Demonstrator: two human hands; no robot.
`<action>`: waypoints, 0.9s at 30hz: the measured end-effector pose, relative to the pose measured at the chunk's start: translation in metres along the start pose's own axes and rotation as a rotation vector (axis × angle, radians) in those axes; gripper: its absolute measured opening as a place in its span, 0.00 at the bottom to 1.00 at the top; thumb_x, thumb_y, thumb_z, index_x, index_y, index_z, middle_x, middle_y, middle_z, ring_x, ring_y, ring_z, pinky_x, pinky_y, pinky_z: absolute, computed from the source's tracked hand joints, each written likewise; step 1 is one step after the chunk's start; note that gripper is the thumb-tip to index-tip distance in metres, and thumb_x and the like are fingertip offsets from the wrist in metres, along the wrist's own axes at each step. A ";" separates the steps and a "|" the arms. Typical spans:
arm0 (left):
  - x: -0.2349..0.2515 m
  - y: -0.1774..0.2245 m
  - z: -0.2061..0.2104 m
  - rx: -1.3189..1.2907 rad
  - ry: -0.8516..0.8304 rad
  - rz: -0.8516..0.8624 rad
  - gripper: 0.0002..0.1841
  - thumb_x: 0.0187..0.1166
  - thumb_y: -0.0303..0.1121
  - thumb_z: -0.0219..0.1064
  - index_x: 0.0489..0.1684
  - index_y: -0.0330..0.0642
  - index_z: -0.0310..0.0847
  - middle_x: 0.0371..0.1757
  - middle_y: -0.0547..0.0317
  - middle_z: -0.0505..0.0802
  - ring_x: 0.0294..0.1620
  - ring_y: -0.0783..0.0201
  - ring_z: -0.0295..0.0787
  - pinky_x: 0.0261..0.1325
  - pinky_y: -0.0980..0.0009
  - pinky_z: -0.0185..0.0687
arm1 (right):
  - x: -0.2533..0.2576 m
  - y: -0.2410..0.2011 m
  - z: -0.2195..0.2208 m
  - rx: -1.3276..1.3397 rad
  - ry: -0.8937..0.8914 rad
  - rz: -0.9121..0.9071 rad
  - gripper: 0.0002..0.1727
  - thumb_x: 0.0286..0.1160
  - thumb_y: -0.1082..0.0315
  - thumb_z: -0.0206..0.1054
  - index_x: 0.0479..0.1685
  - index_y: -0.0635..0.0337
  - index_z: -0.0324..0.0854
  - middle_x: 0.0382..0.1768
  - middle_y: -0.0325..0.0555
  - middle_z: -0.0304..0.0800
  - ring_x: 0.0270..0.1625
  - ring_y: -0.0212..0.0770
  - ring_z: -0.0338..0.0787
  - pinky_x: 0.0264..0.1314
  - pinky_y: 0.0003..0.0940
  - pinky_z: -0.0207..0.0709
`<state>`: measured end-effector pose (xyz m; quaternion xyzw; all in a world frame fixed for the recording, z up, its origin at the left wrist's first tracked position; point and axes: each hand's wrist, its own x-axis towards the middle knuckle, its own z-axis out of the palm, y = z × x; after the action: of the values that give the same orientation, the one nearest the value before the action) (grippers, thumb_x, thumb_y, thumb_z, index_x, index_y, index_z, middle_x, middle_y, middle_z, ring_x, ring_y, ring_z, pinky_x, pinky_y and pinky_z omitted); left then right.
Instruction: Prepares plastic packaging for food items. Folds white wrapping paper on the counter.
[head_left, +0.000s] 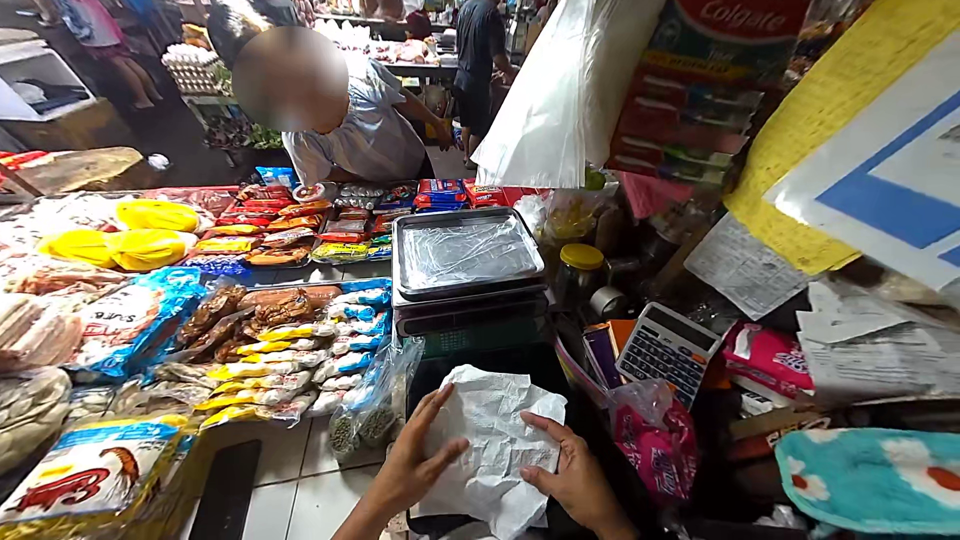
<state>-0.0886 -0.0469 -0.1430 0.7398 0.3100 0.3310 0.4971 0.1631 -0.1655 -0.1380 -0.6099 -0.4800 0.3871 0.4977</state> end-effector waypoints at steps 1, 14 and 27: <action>-0.003 -0.001 -0.001 0.096 0.048 0.020 0.36 0.78 0.46 0.71 0.83 0.34 0.71 0.79 0.41 0.80 0.79 0.58 0.78 0.80 0.59 0.75 | 0.000 0.004 0.004 0.002 -0.019 -0.005 0.43 0.45 0.73 0.85 0.74 0.65 0.80 0.72 0.51 0.86 0.72 0.35 0.85 0.75 0.32 0.81; -0.024 -0.010 0.002 0.338 0.062 -0.038 0.48 0.47 0.29 0.83 0.83 0.42 0.74 0.79 0.28 0.76 0.70 0.37 0.84 0.62 0.45 0.87 | 0.024 -0.016 0.027 -0.507 -0.157 -0.073 0.44 0.54 0.84 0.68 0.85 0.70 0.67 0.84 0.72 0.66 0.85 0.62 0.72 0.85 0.50 0.69; -0.025 -0.003 0.017 0.506 0.138 -0.110 0.50 0.46 0.47 0.89 0.76 0.32 0.77 0.71 0.17 0.78 0.64 0.25 0.83 0.59 0.35 0.84 | 0.022 -0.021 0.012 -0.339 -0.113 0.001 0.30 0.52 0.82 0.76 0.64 0.64 0.89 0.78 0.65 0.74 0.74 0.52 0.83 0.71 0.42 0.82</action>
<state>-0.0903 -0.0751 -0.1551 0.7981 0.4558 0.2655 0.2913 0.1527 -0.1401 -0.1203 -0.6628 -0.5652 0.3345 0.3597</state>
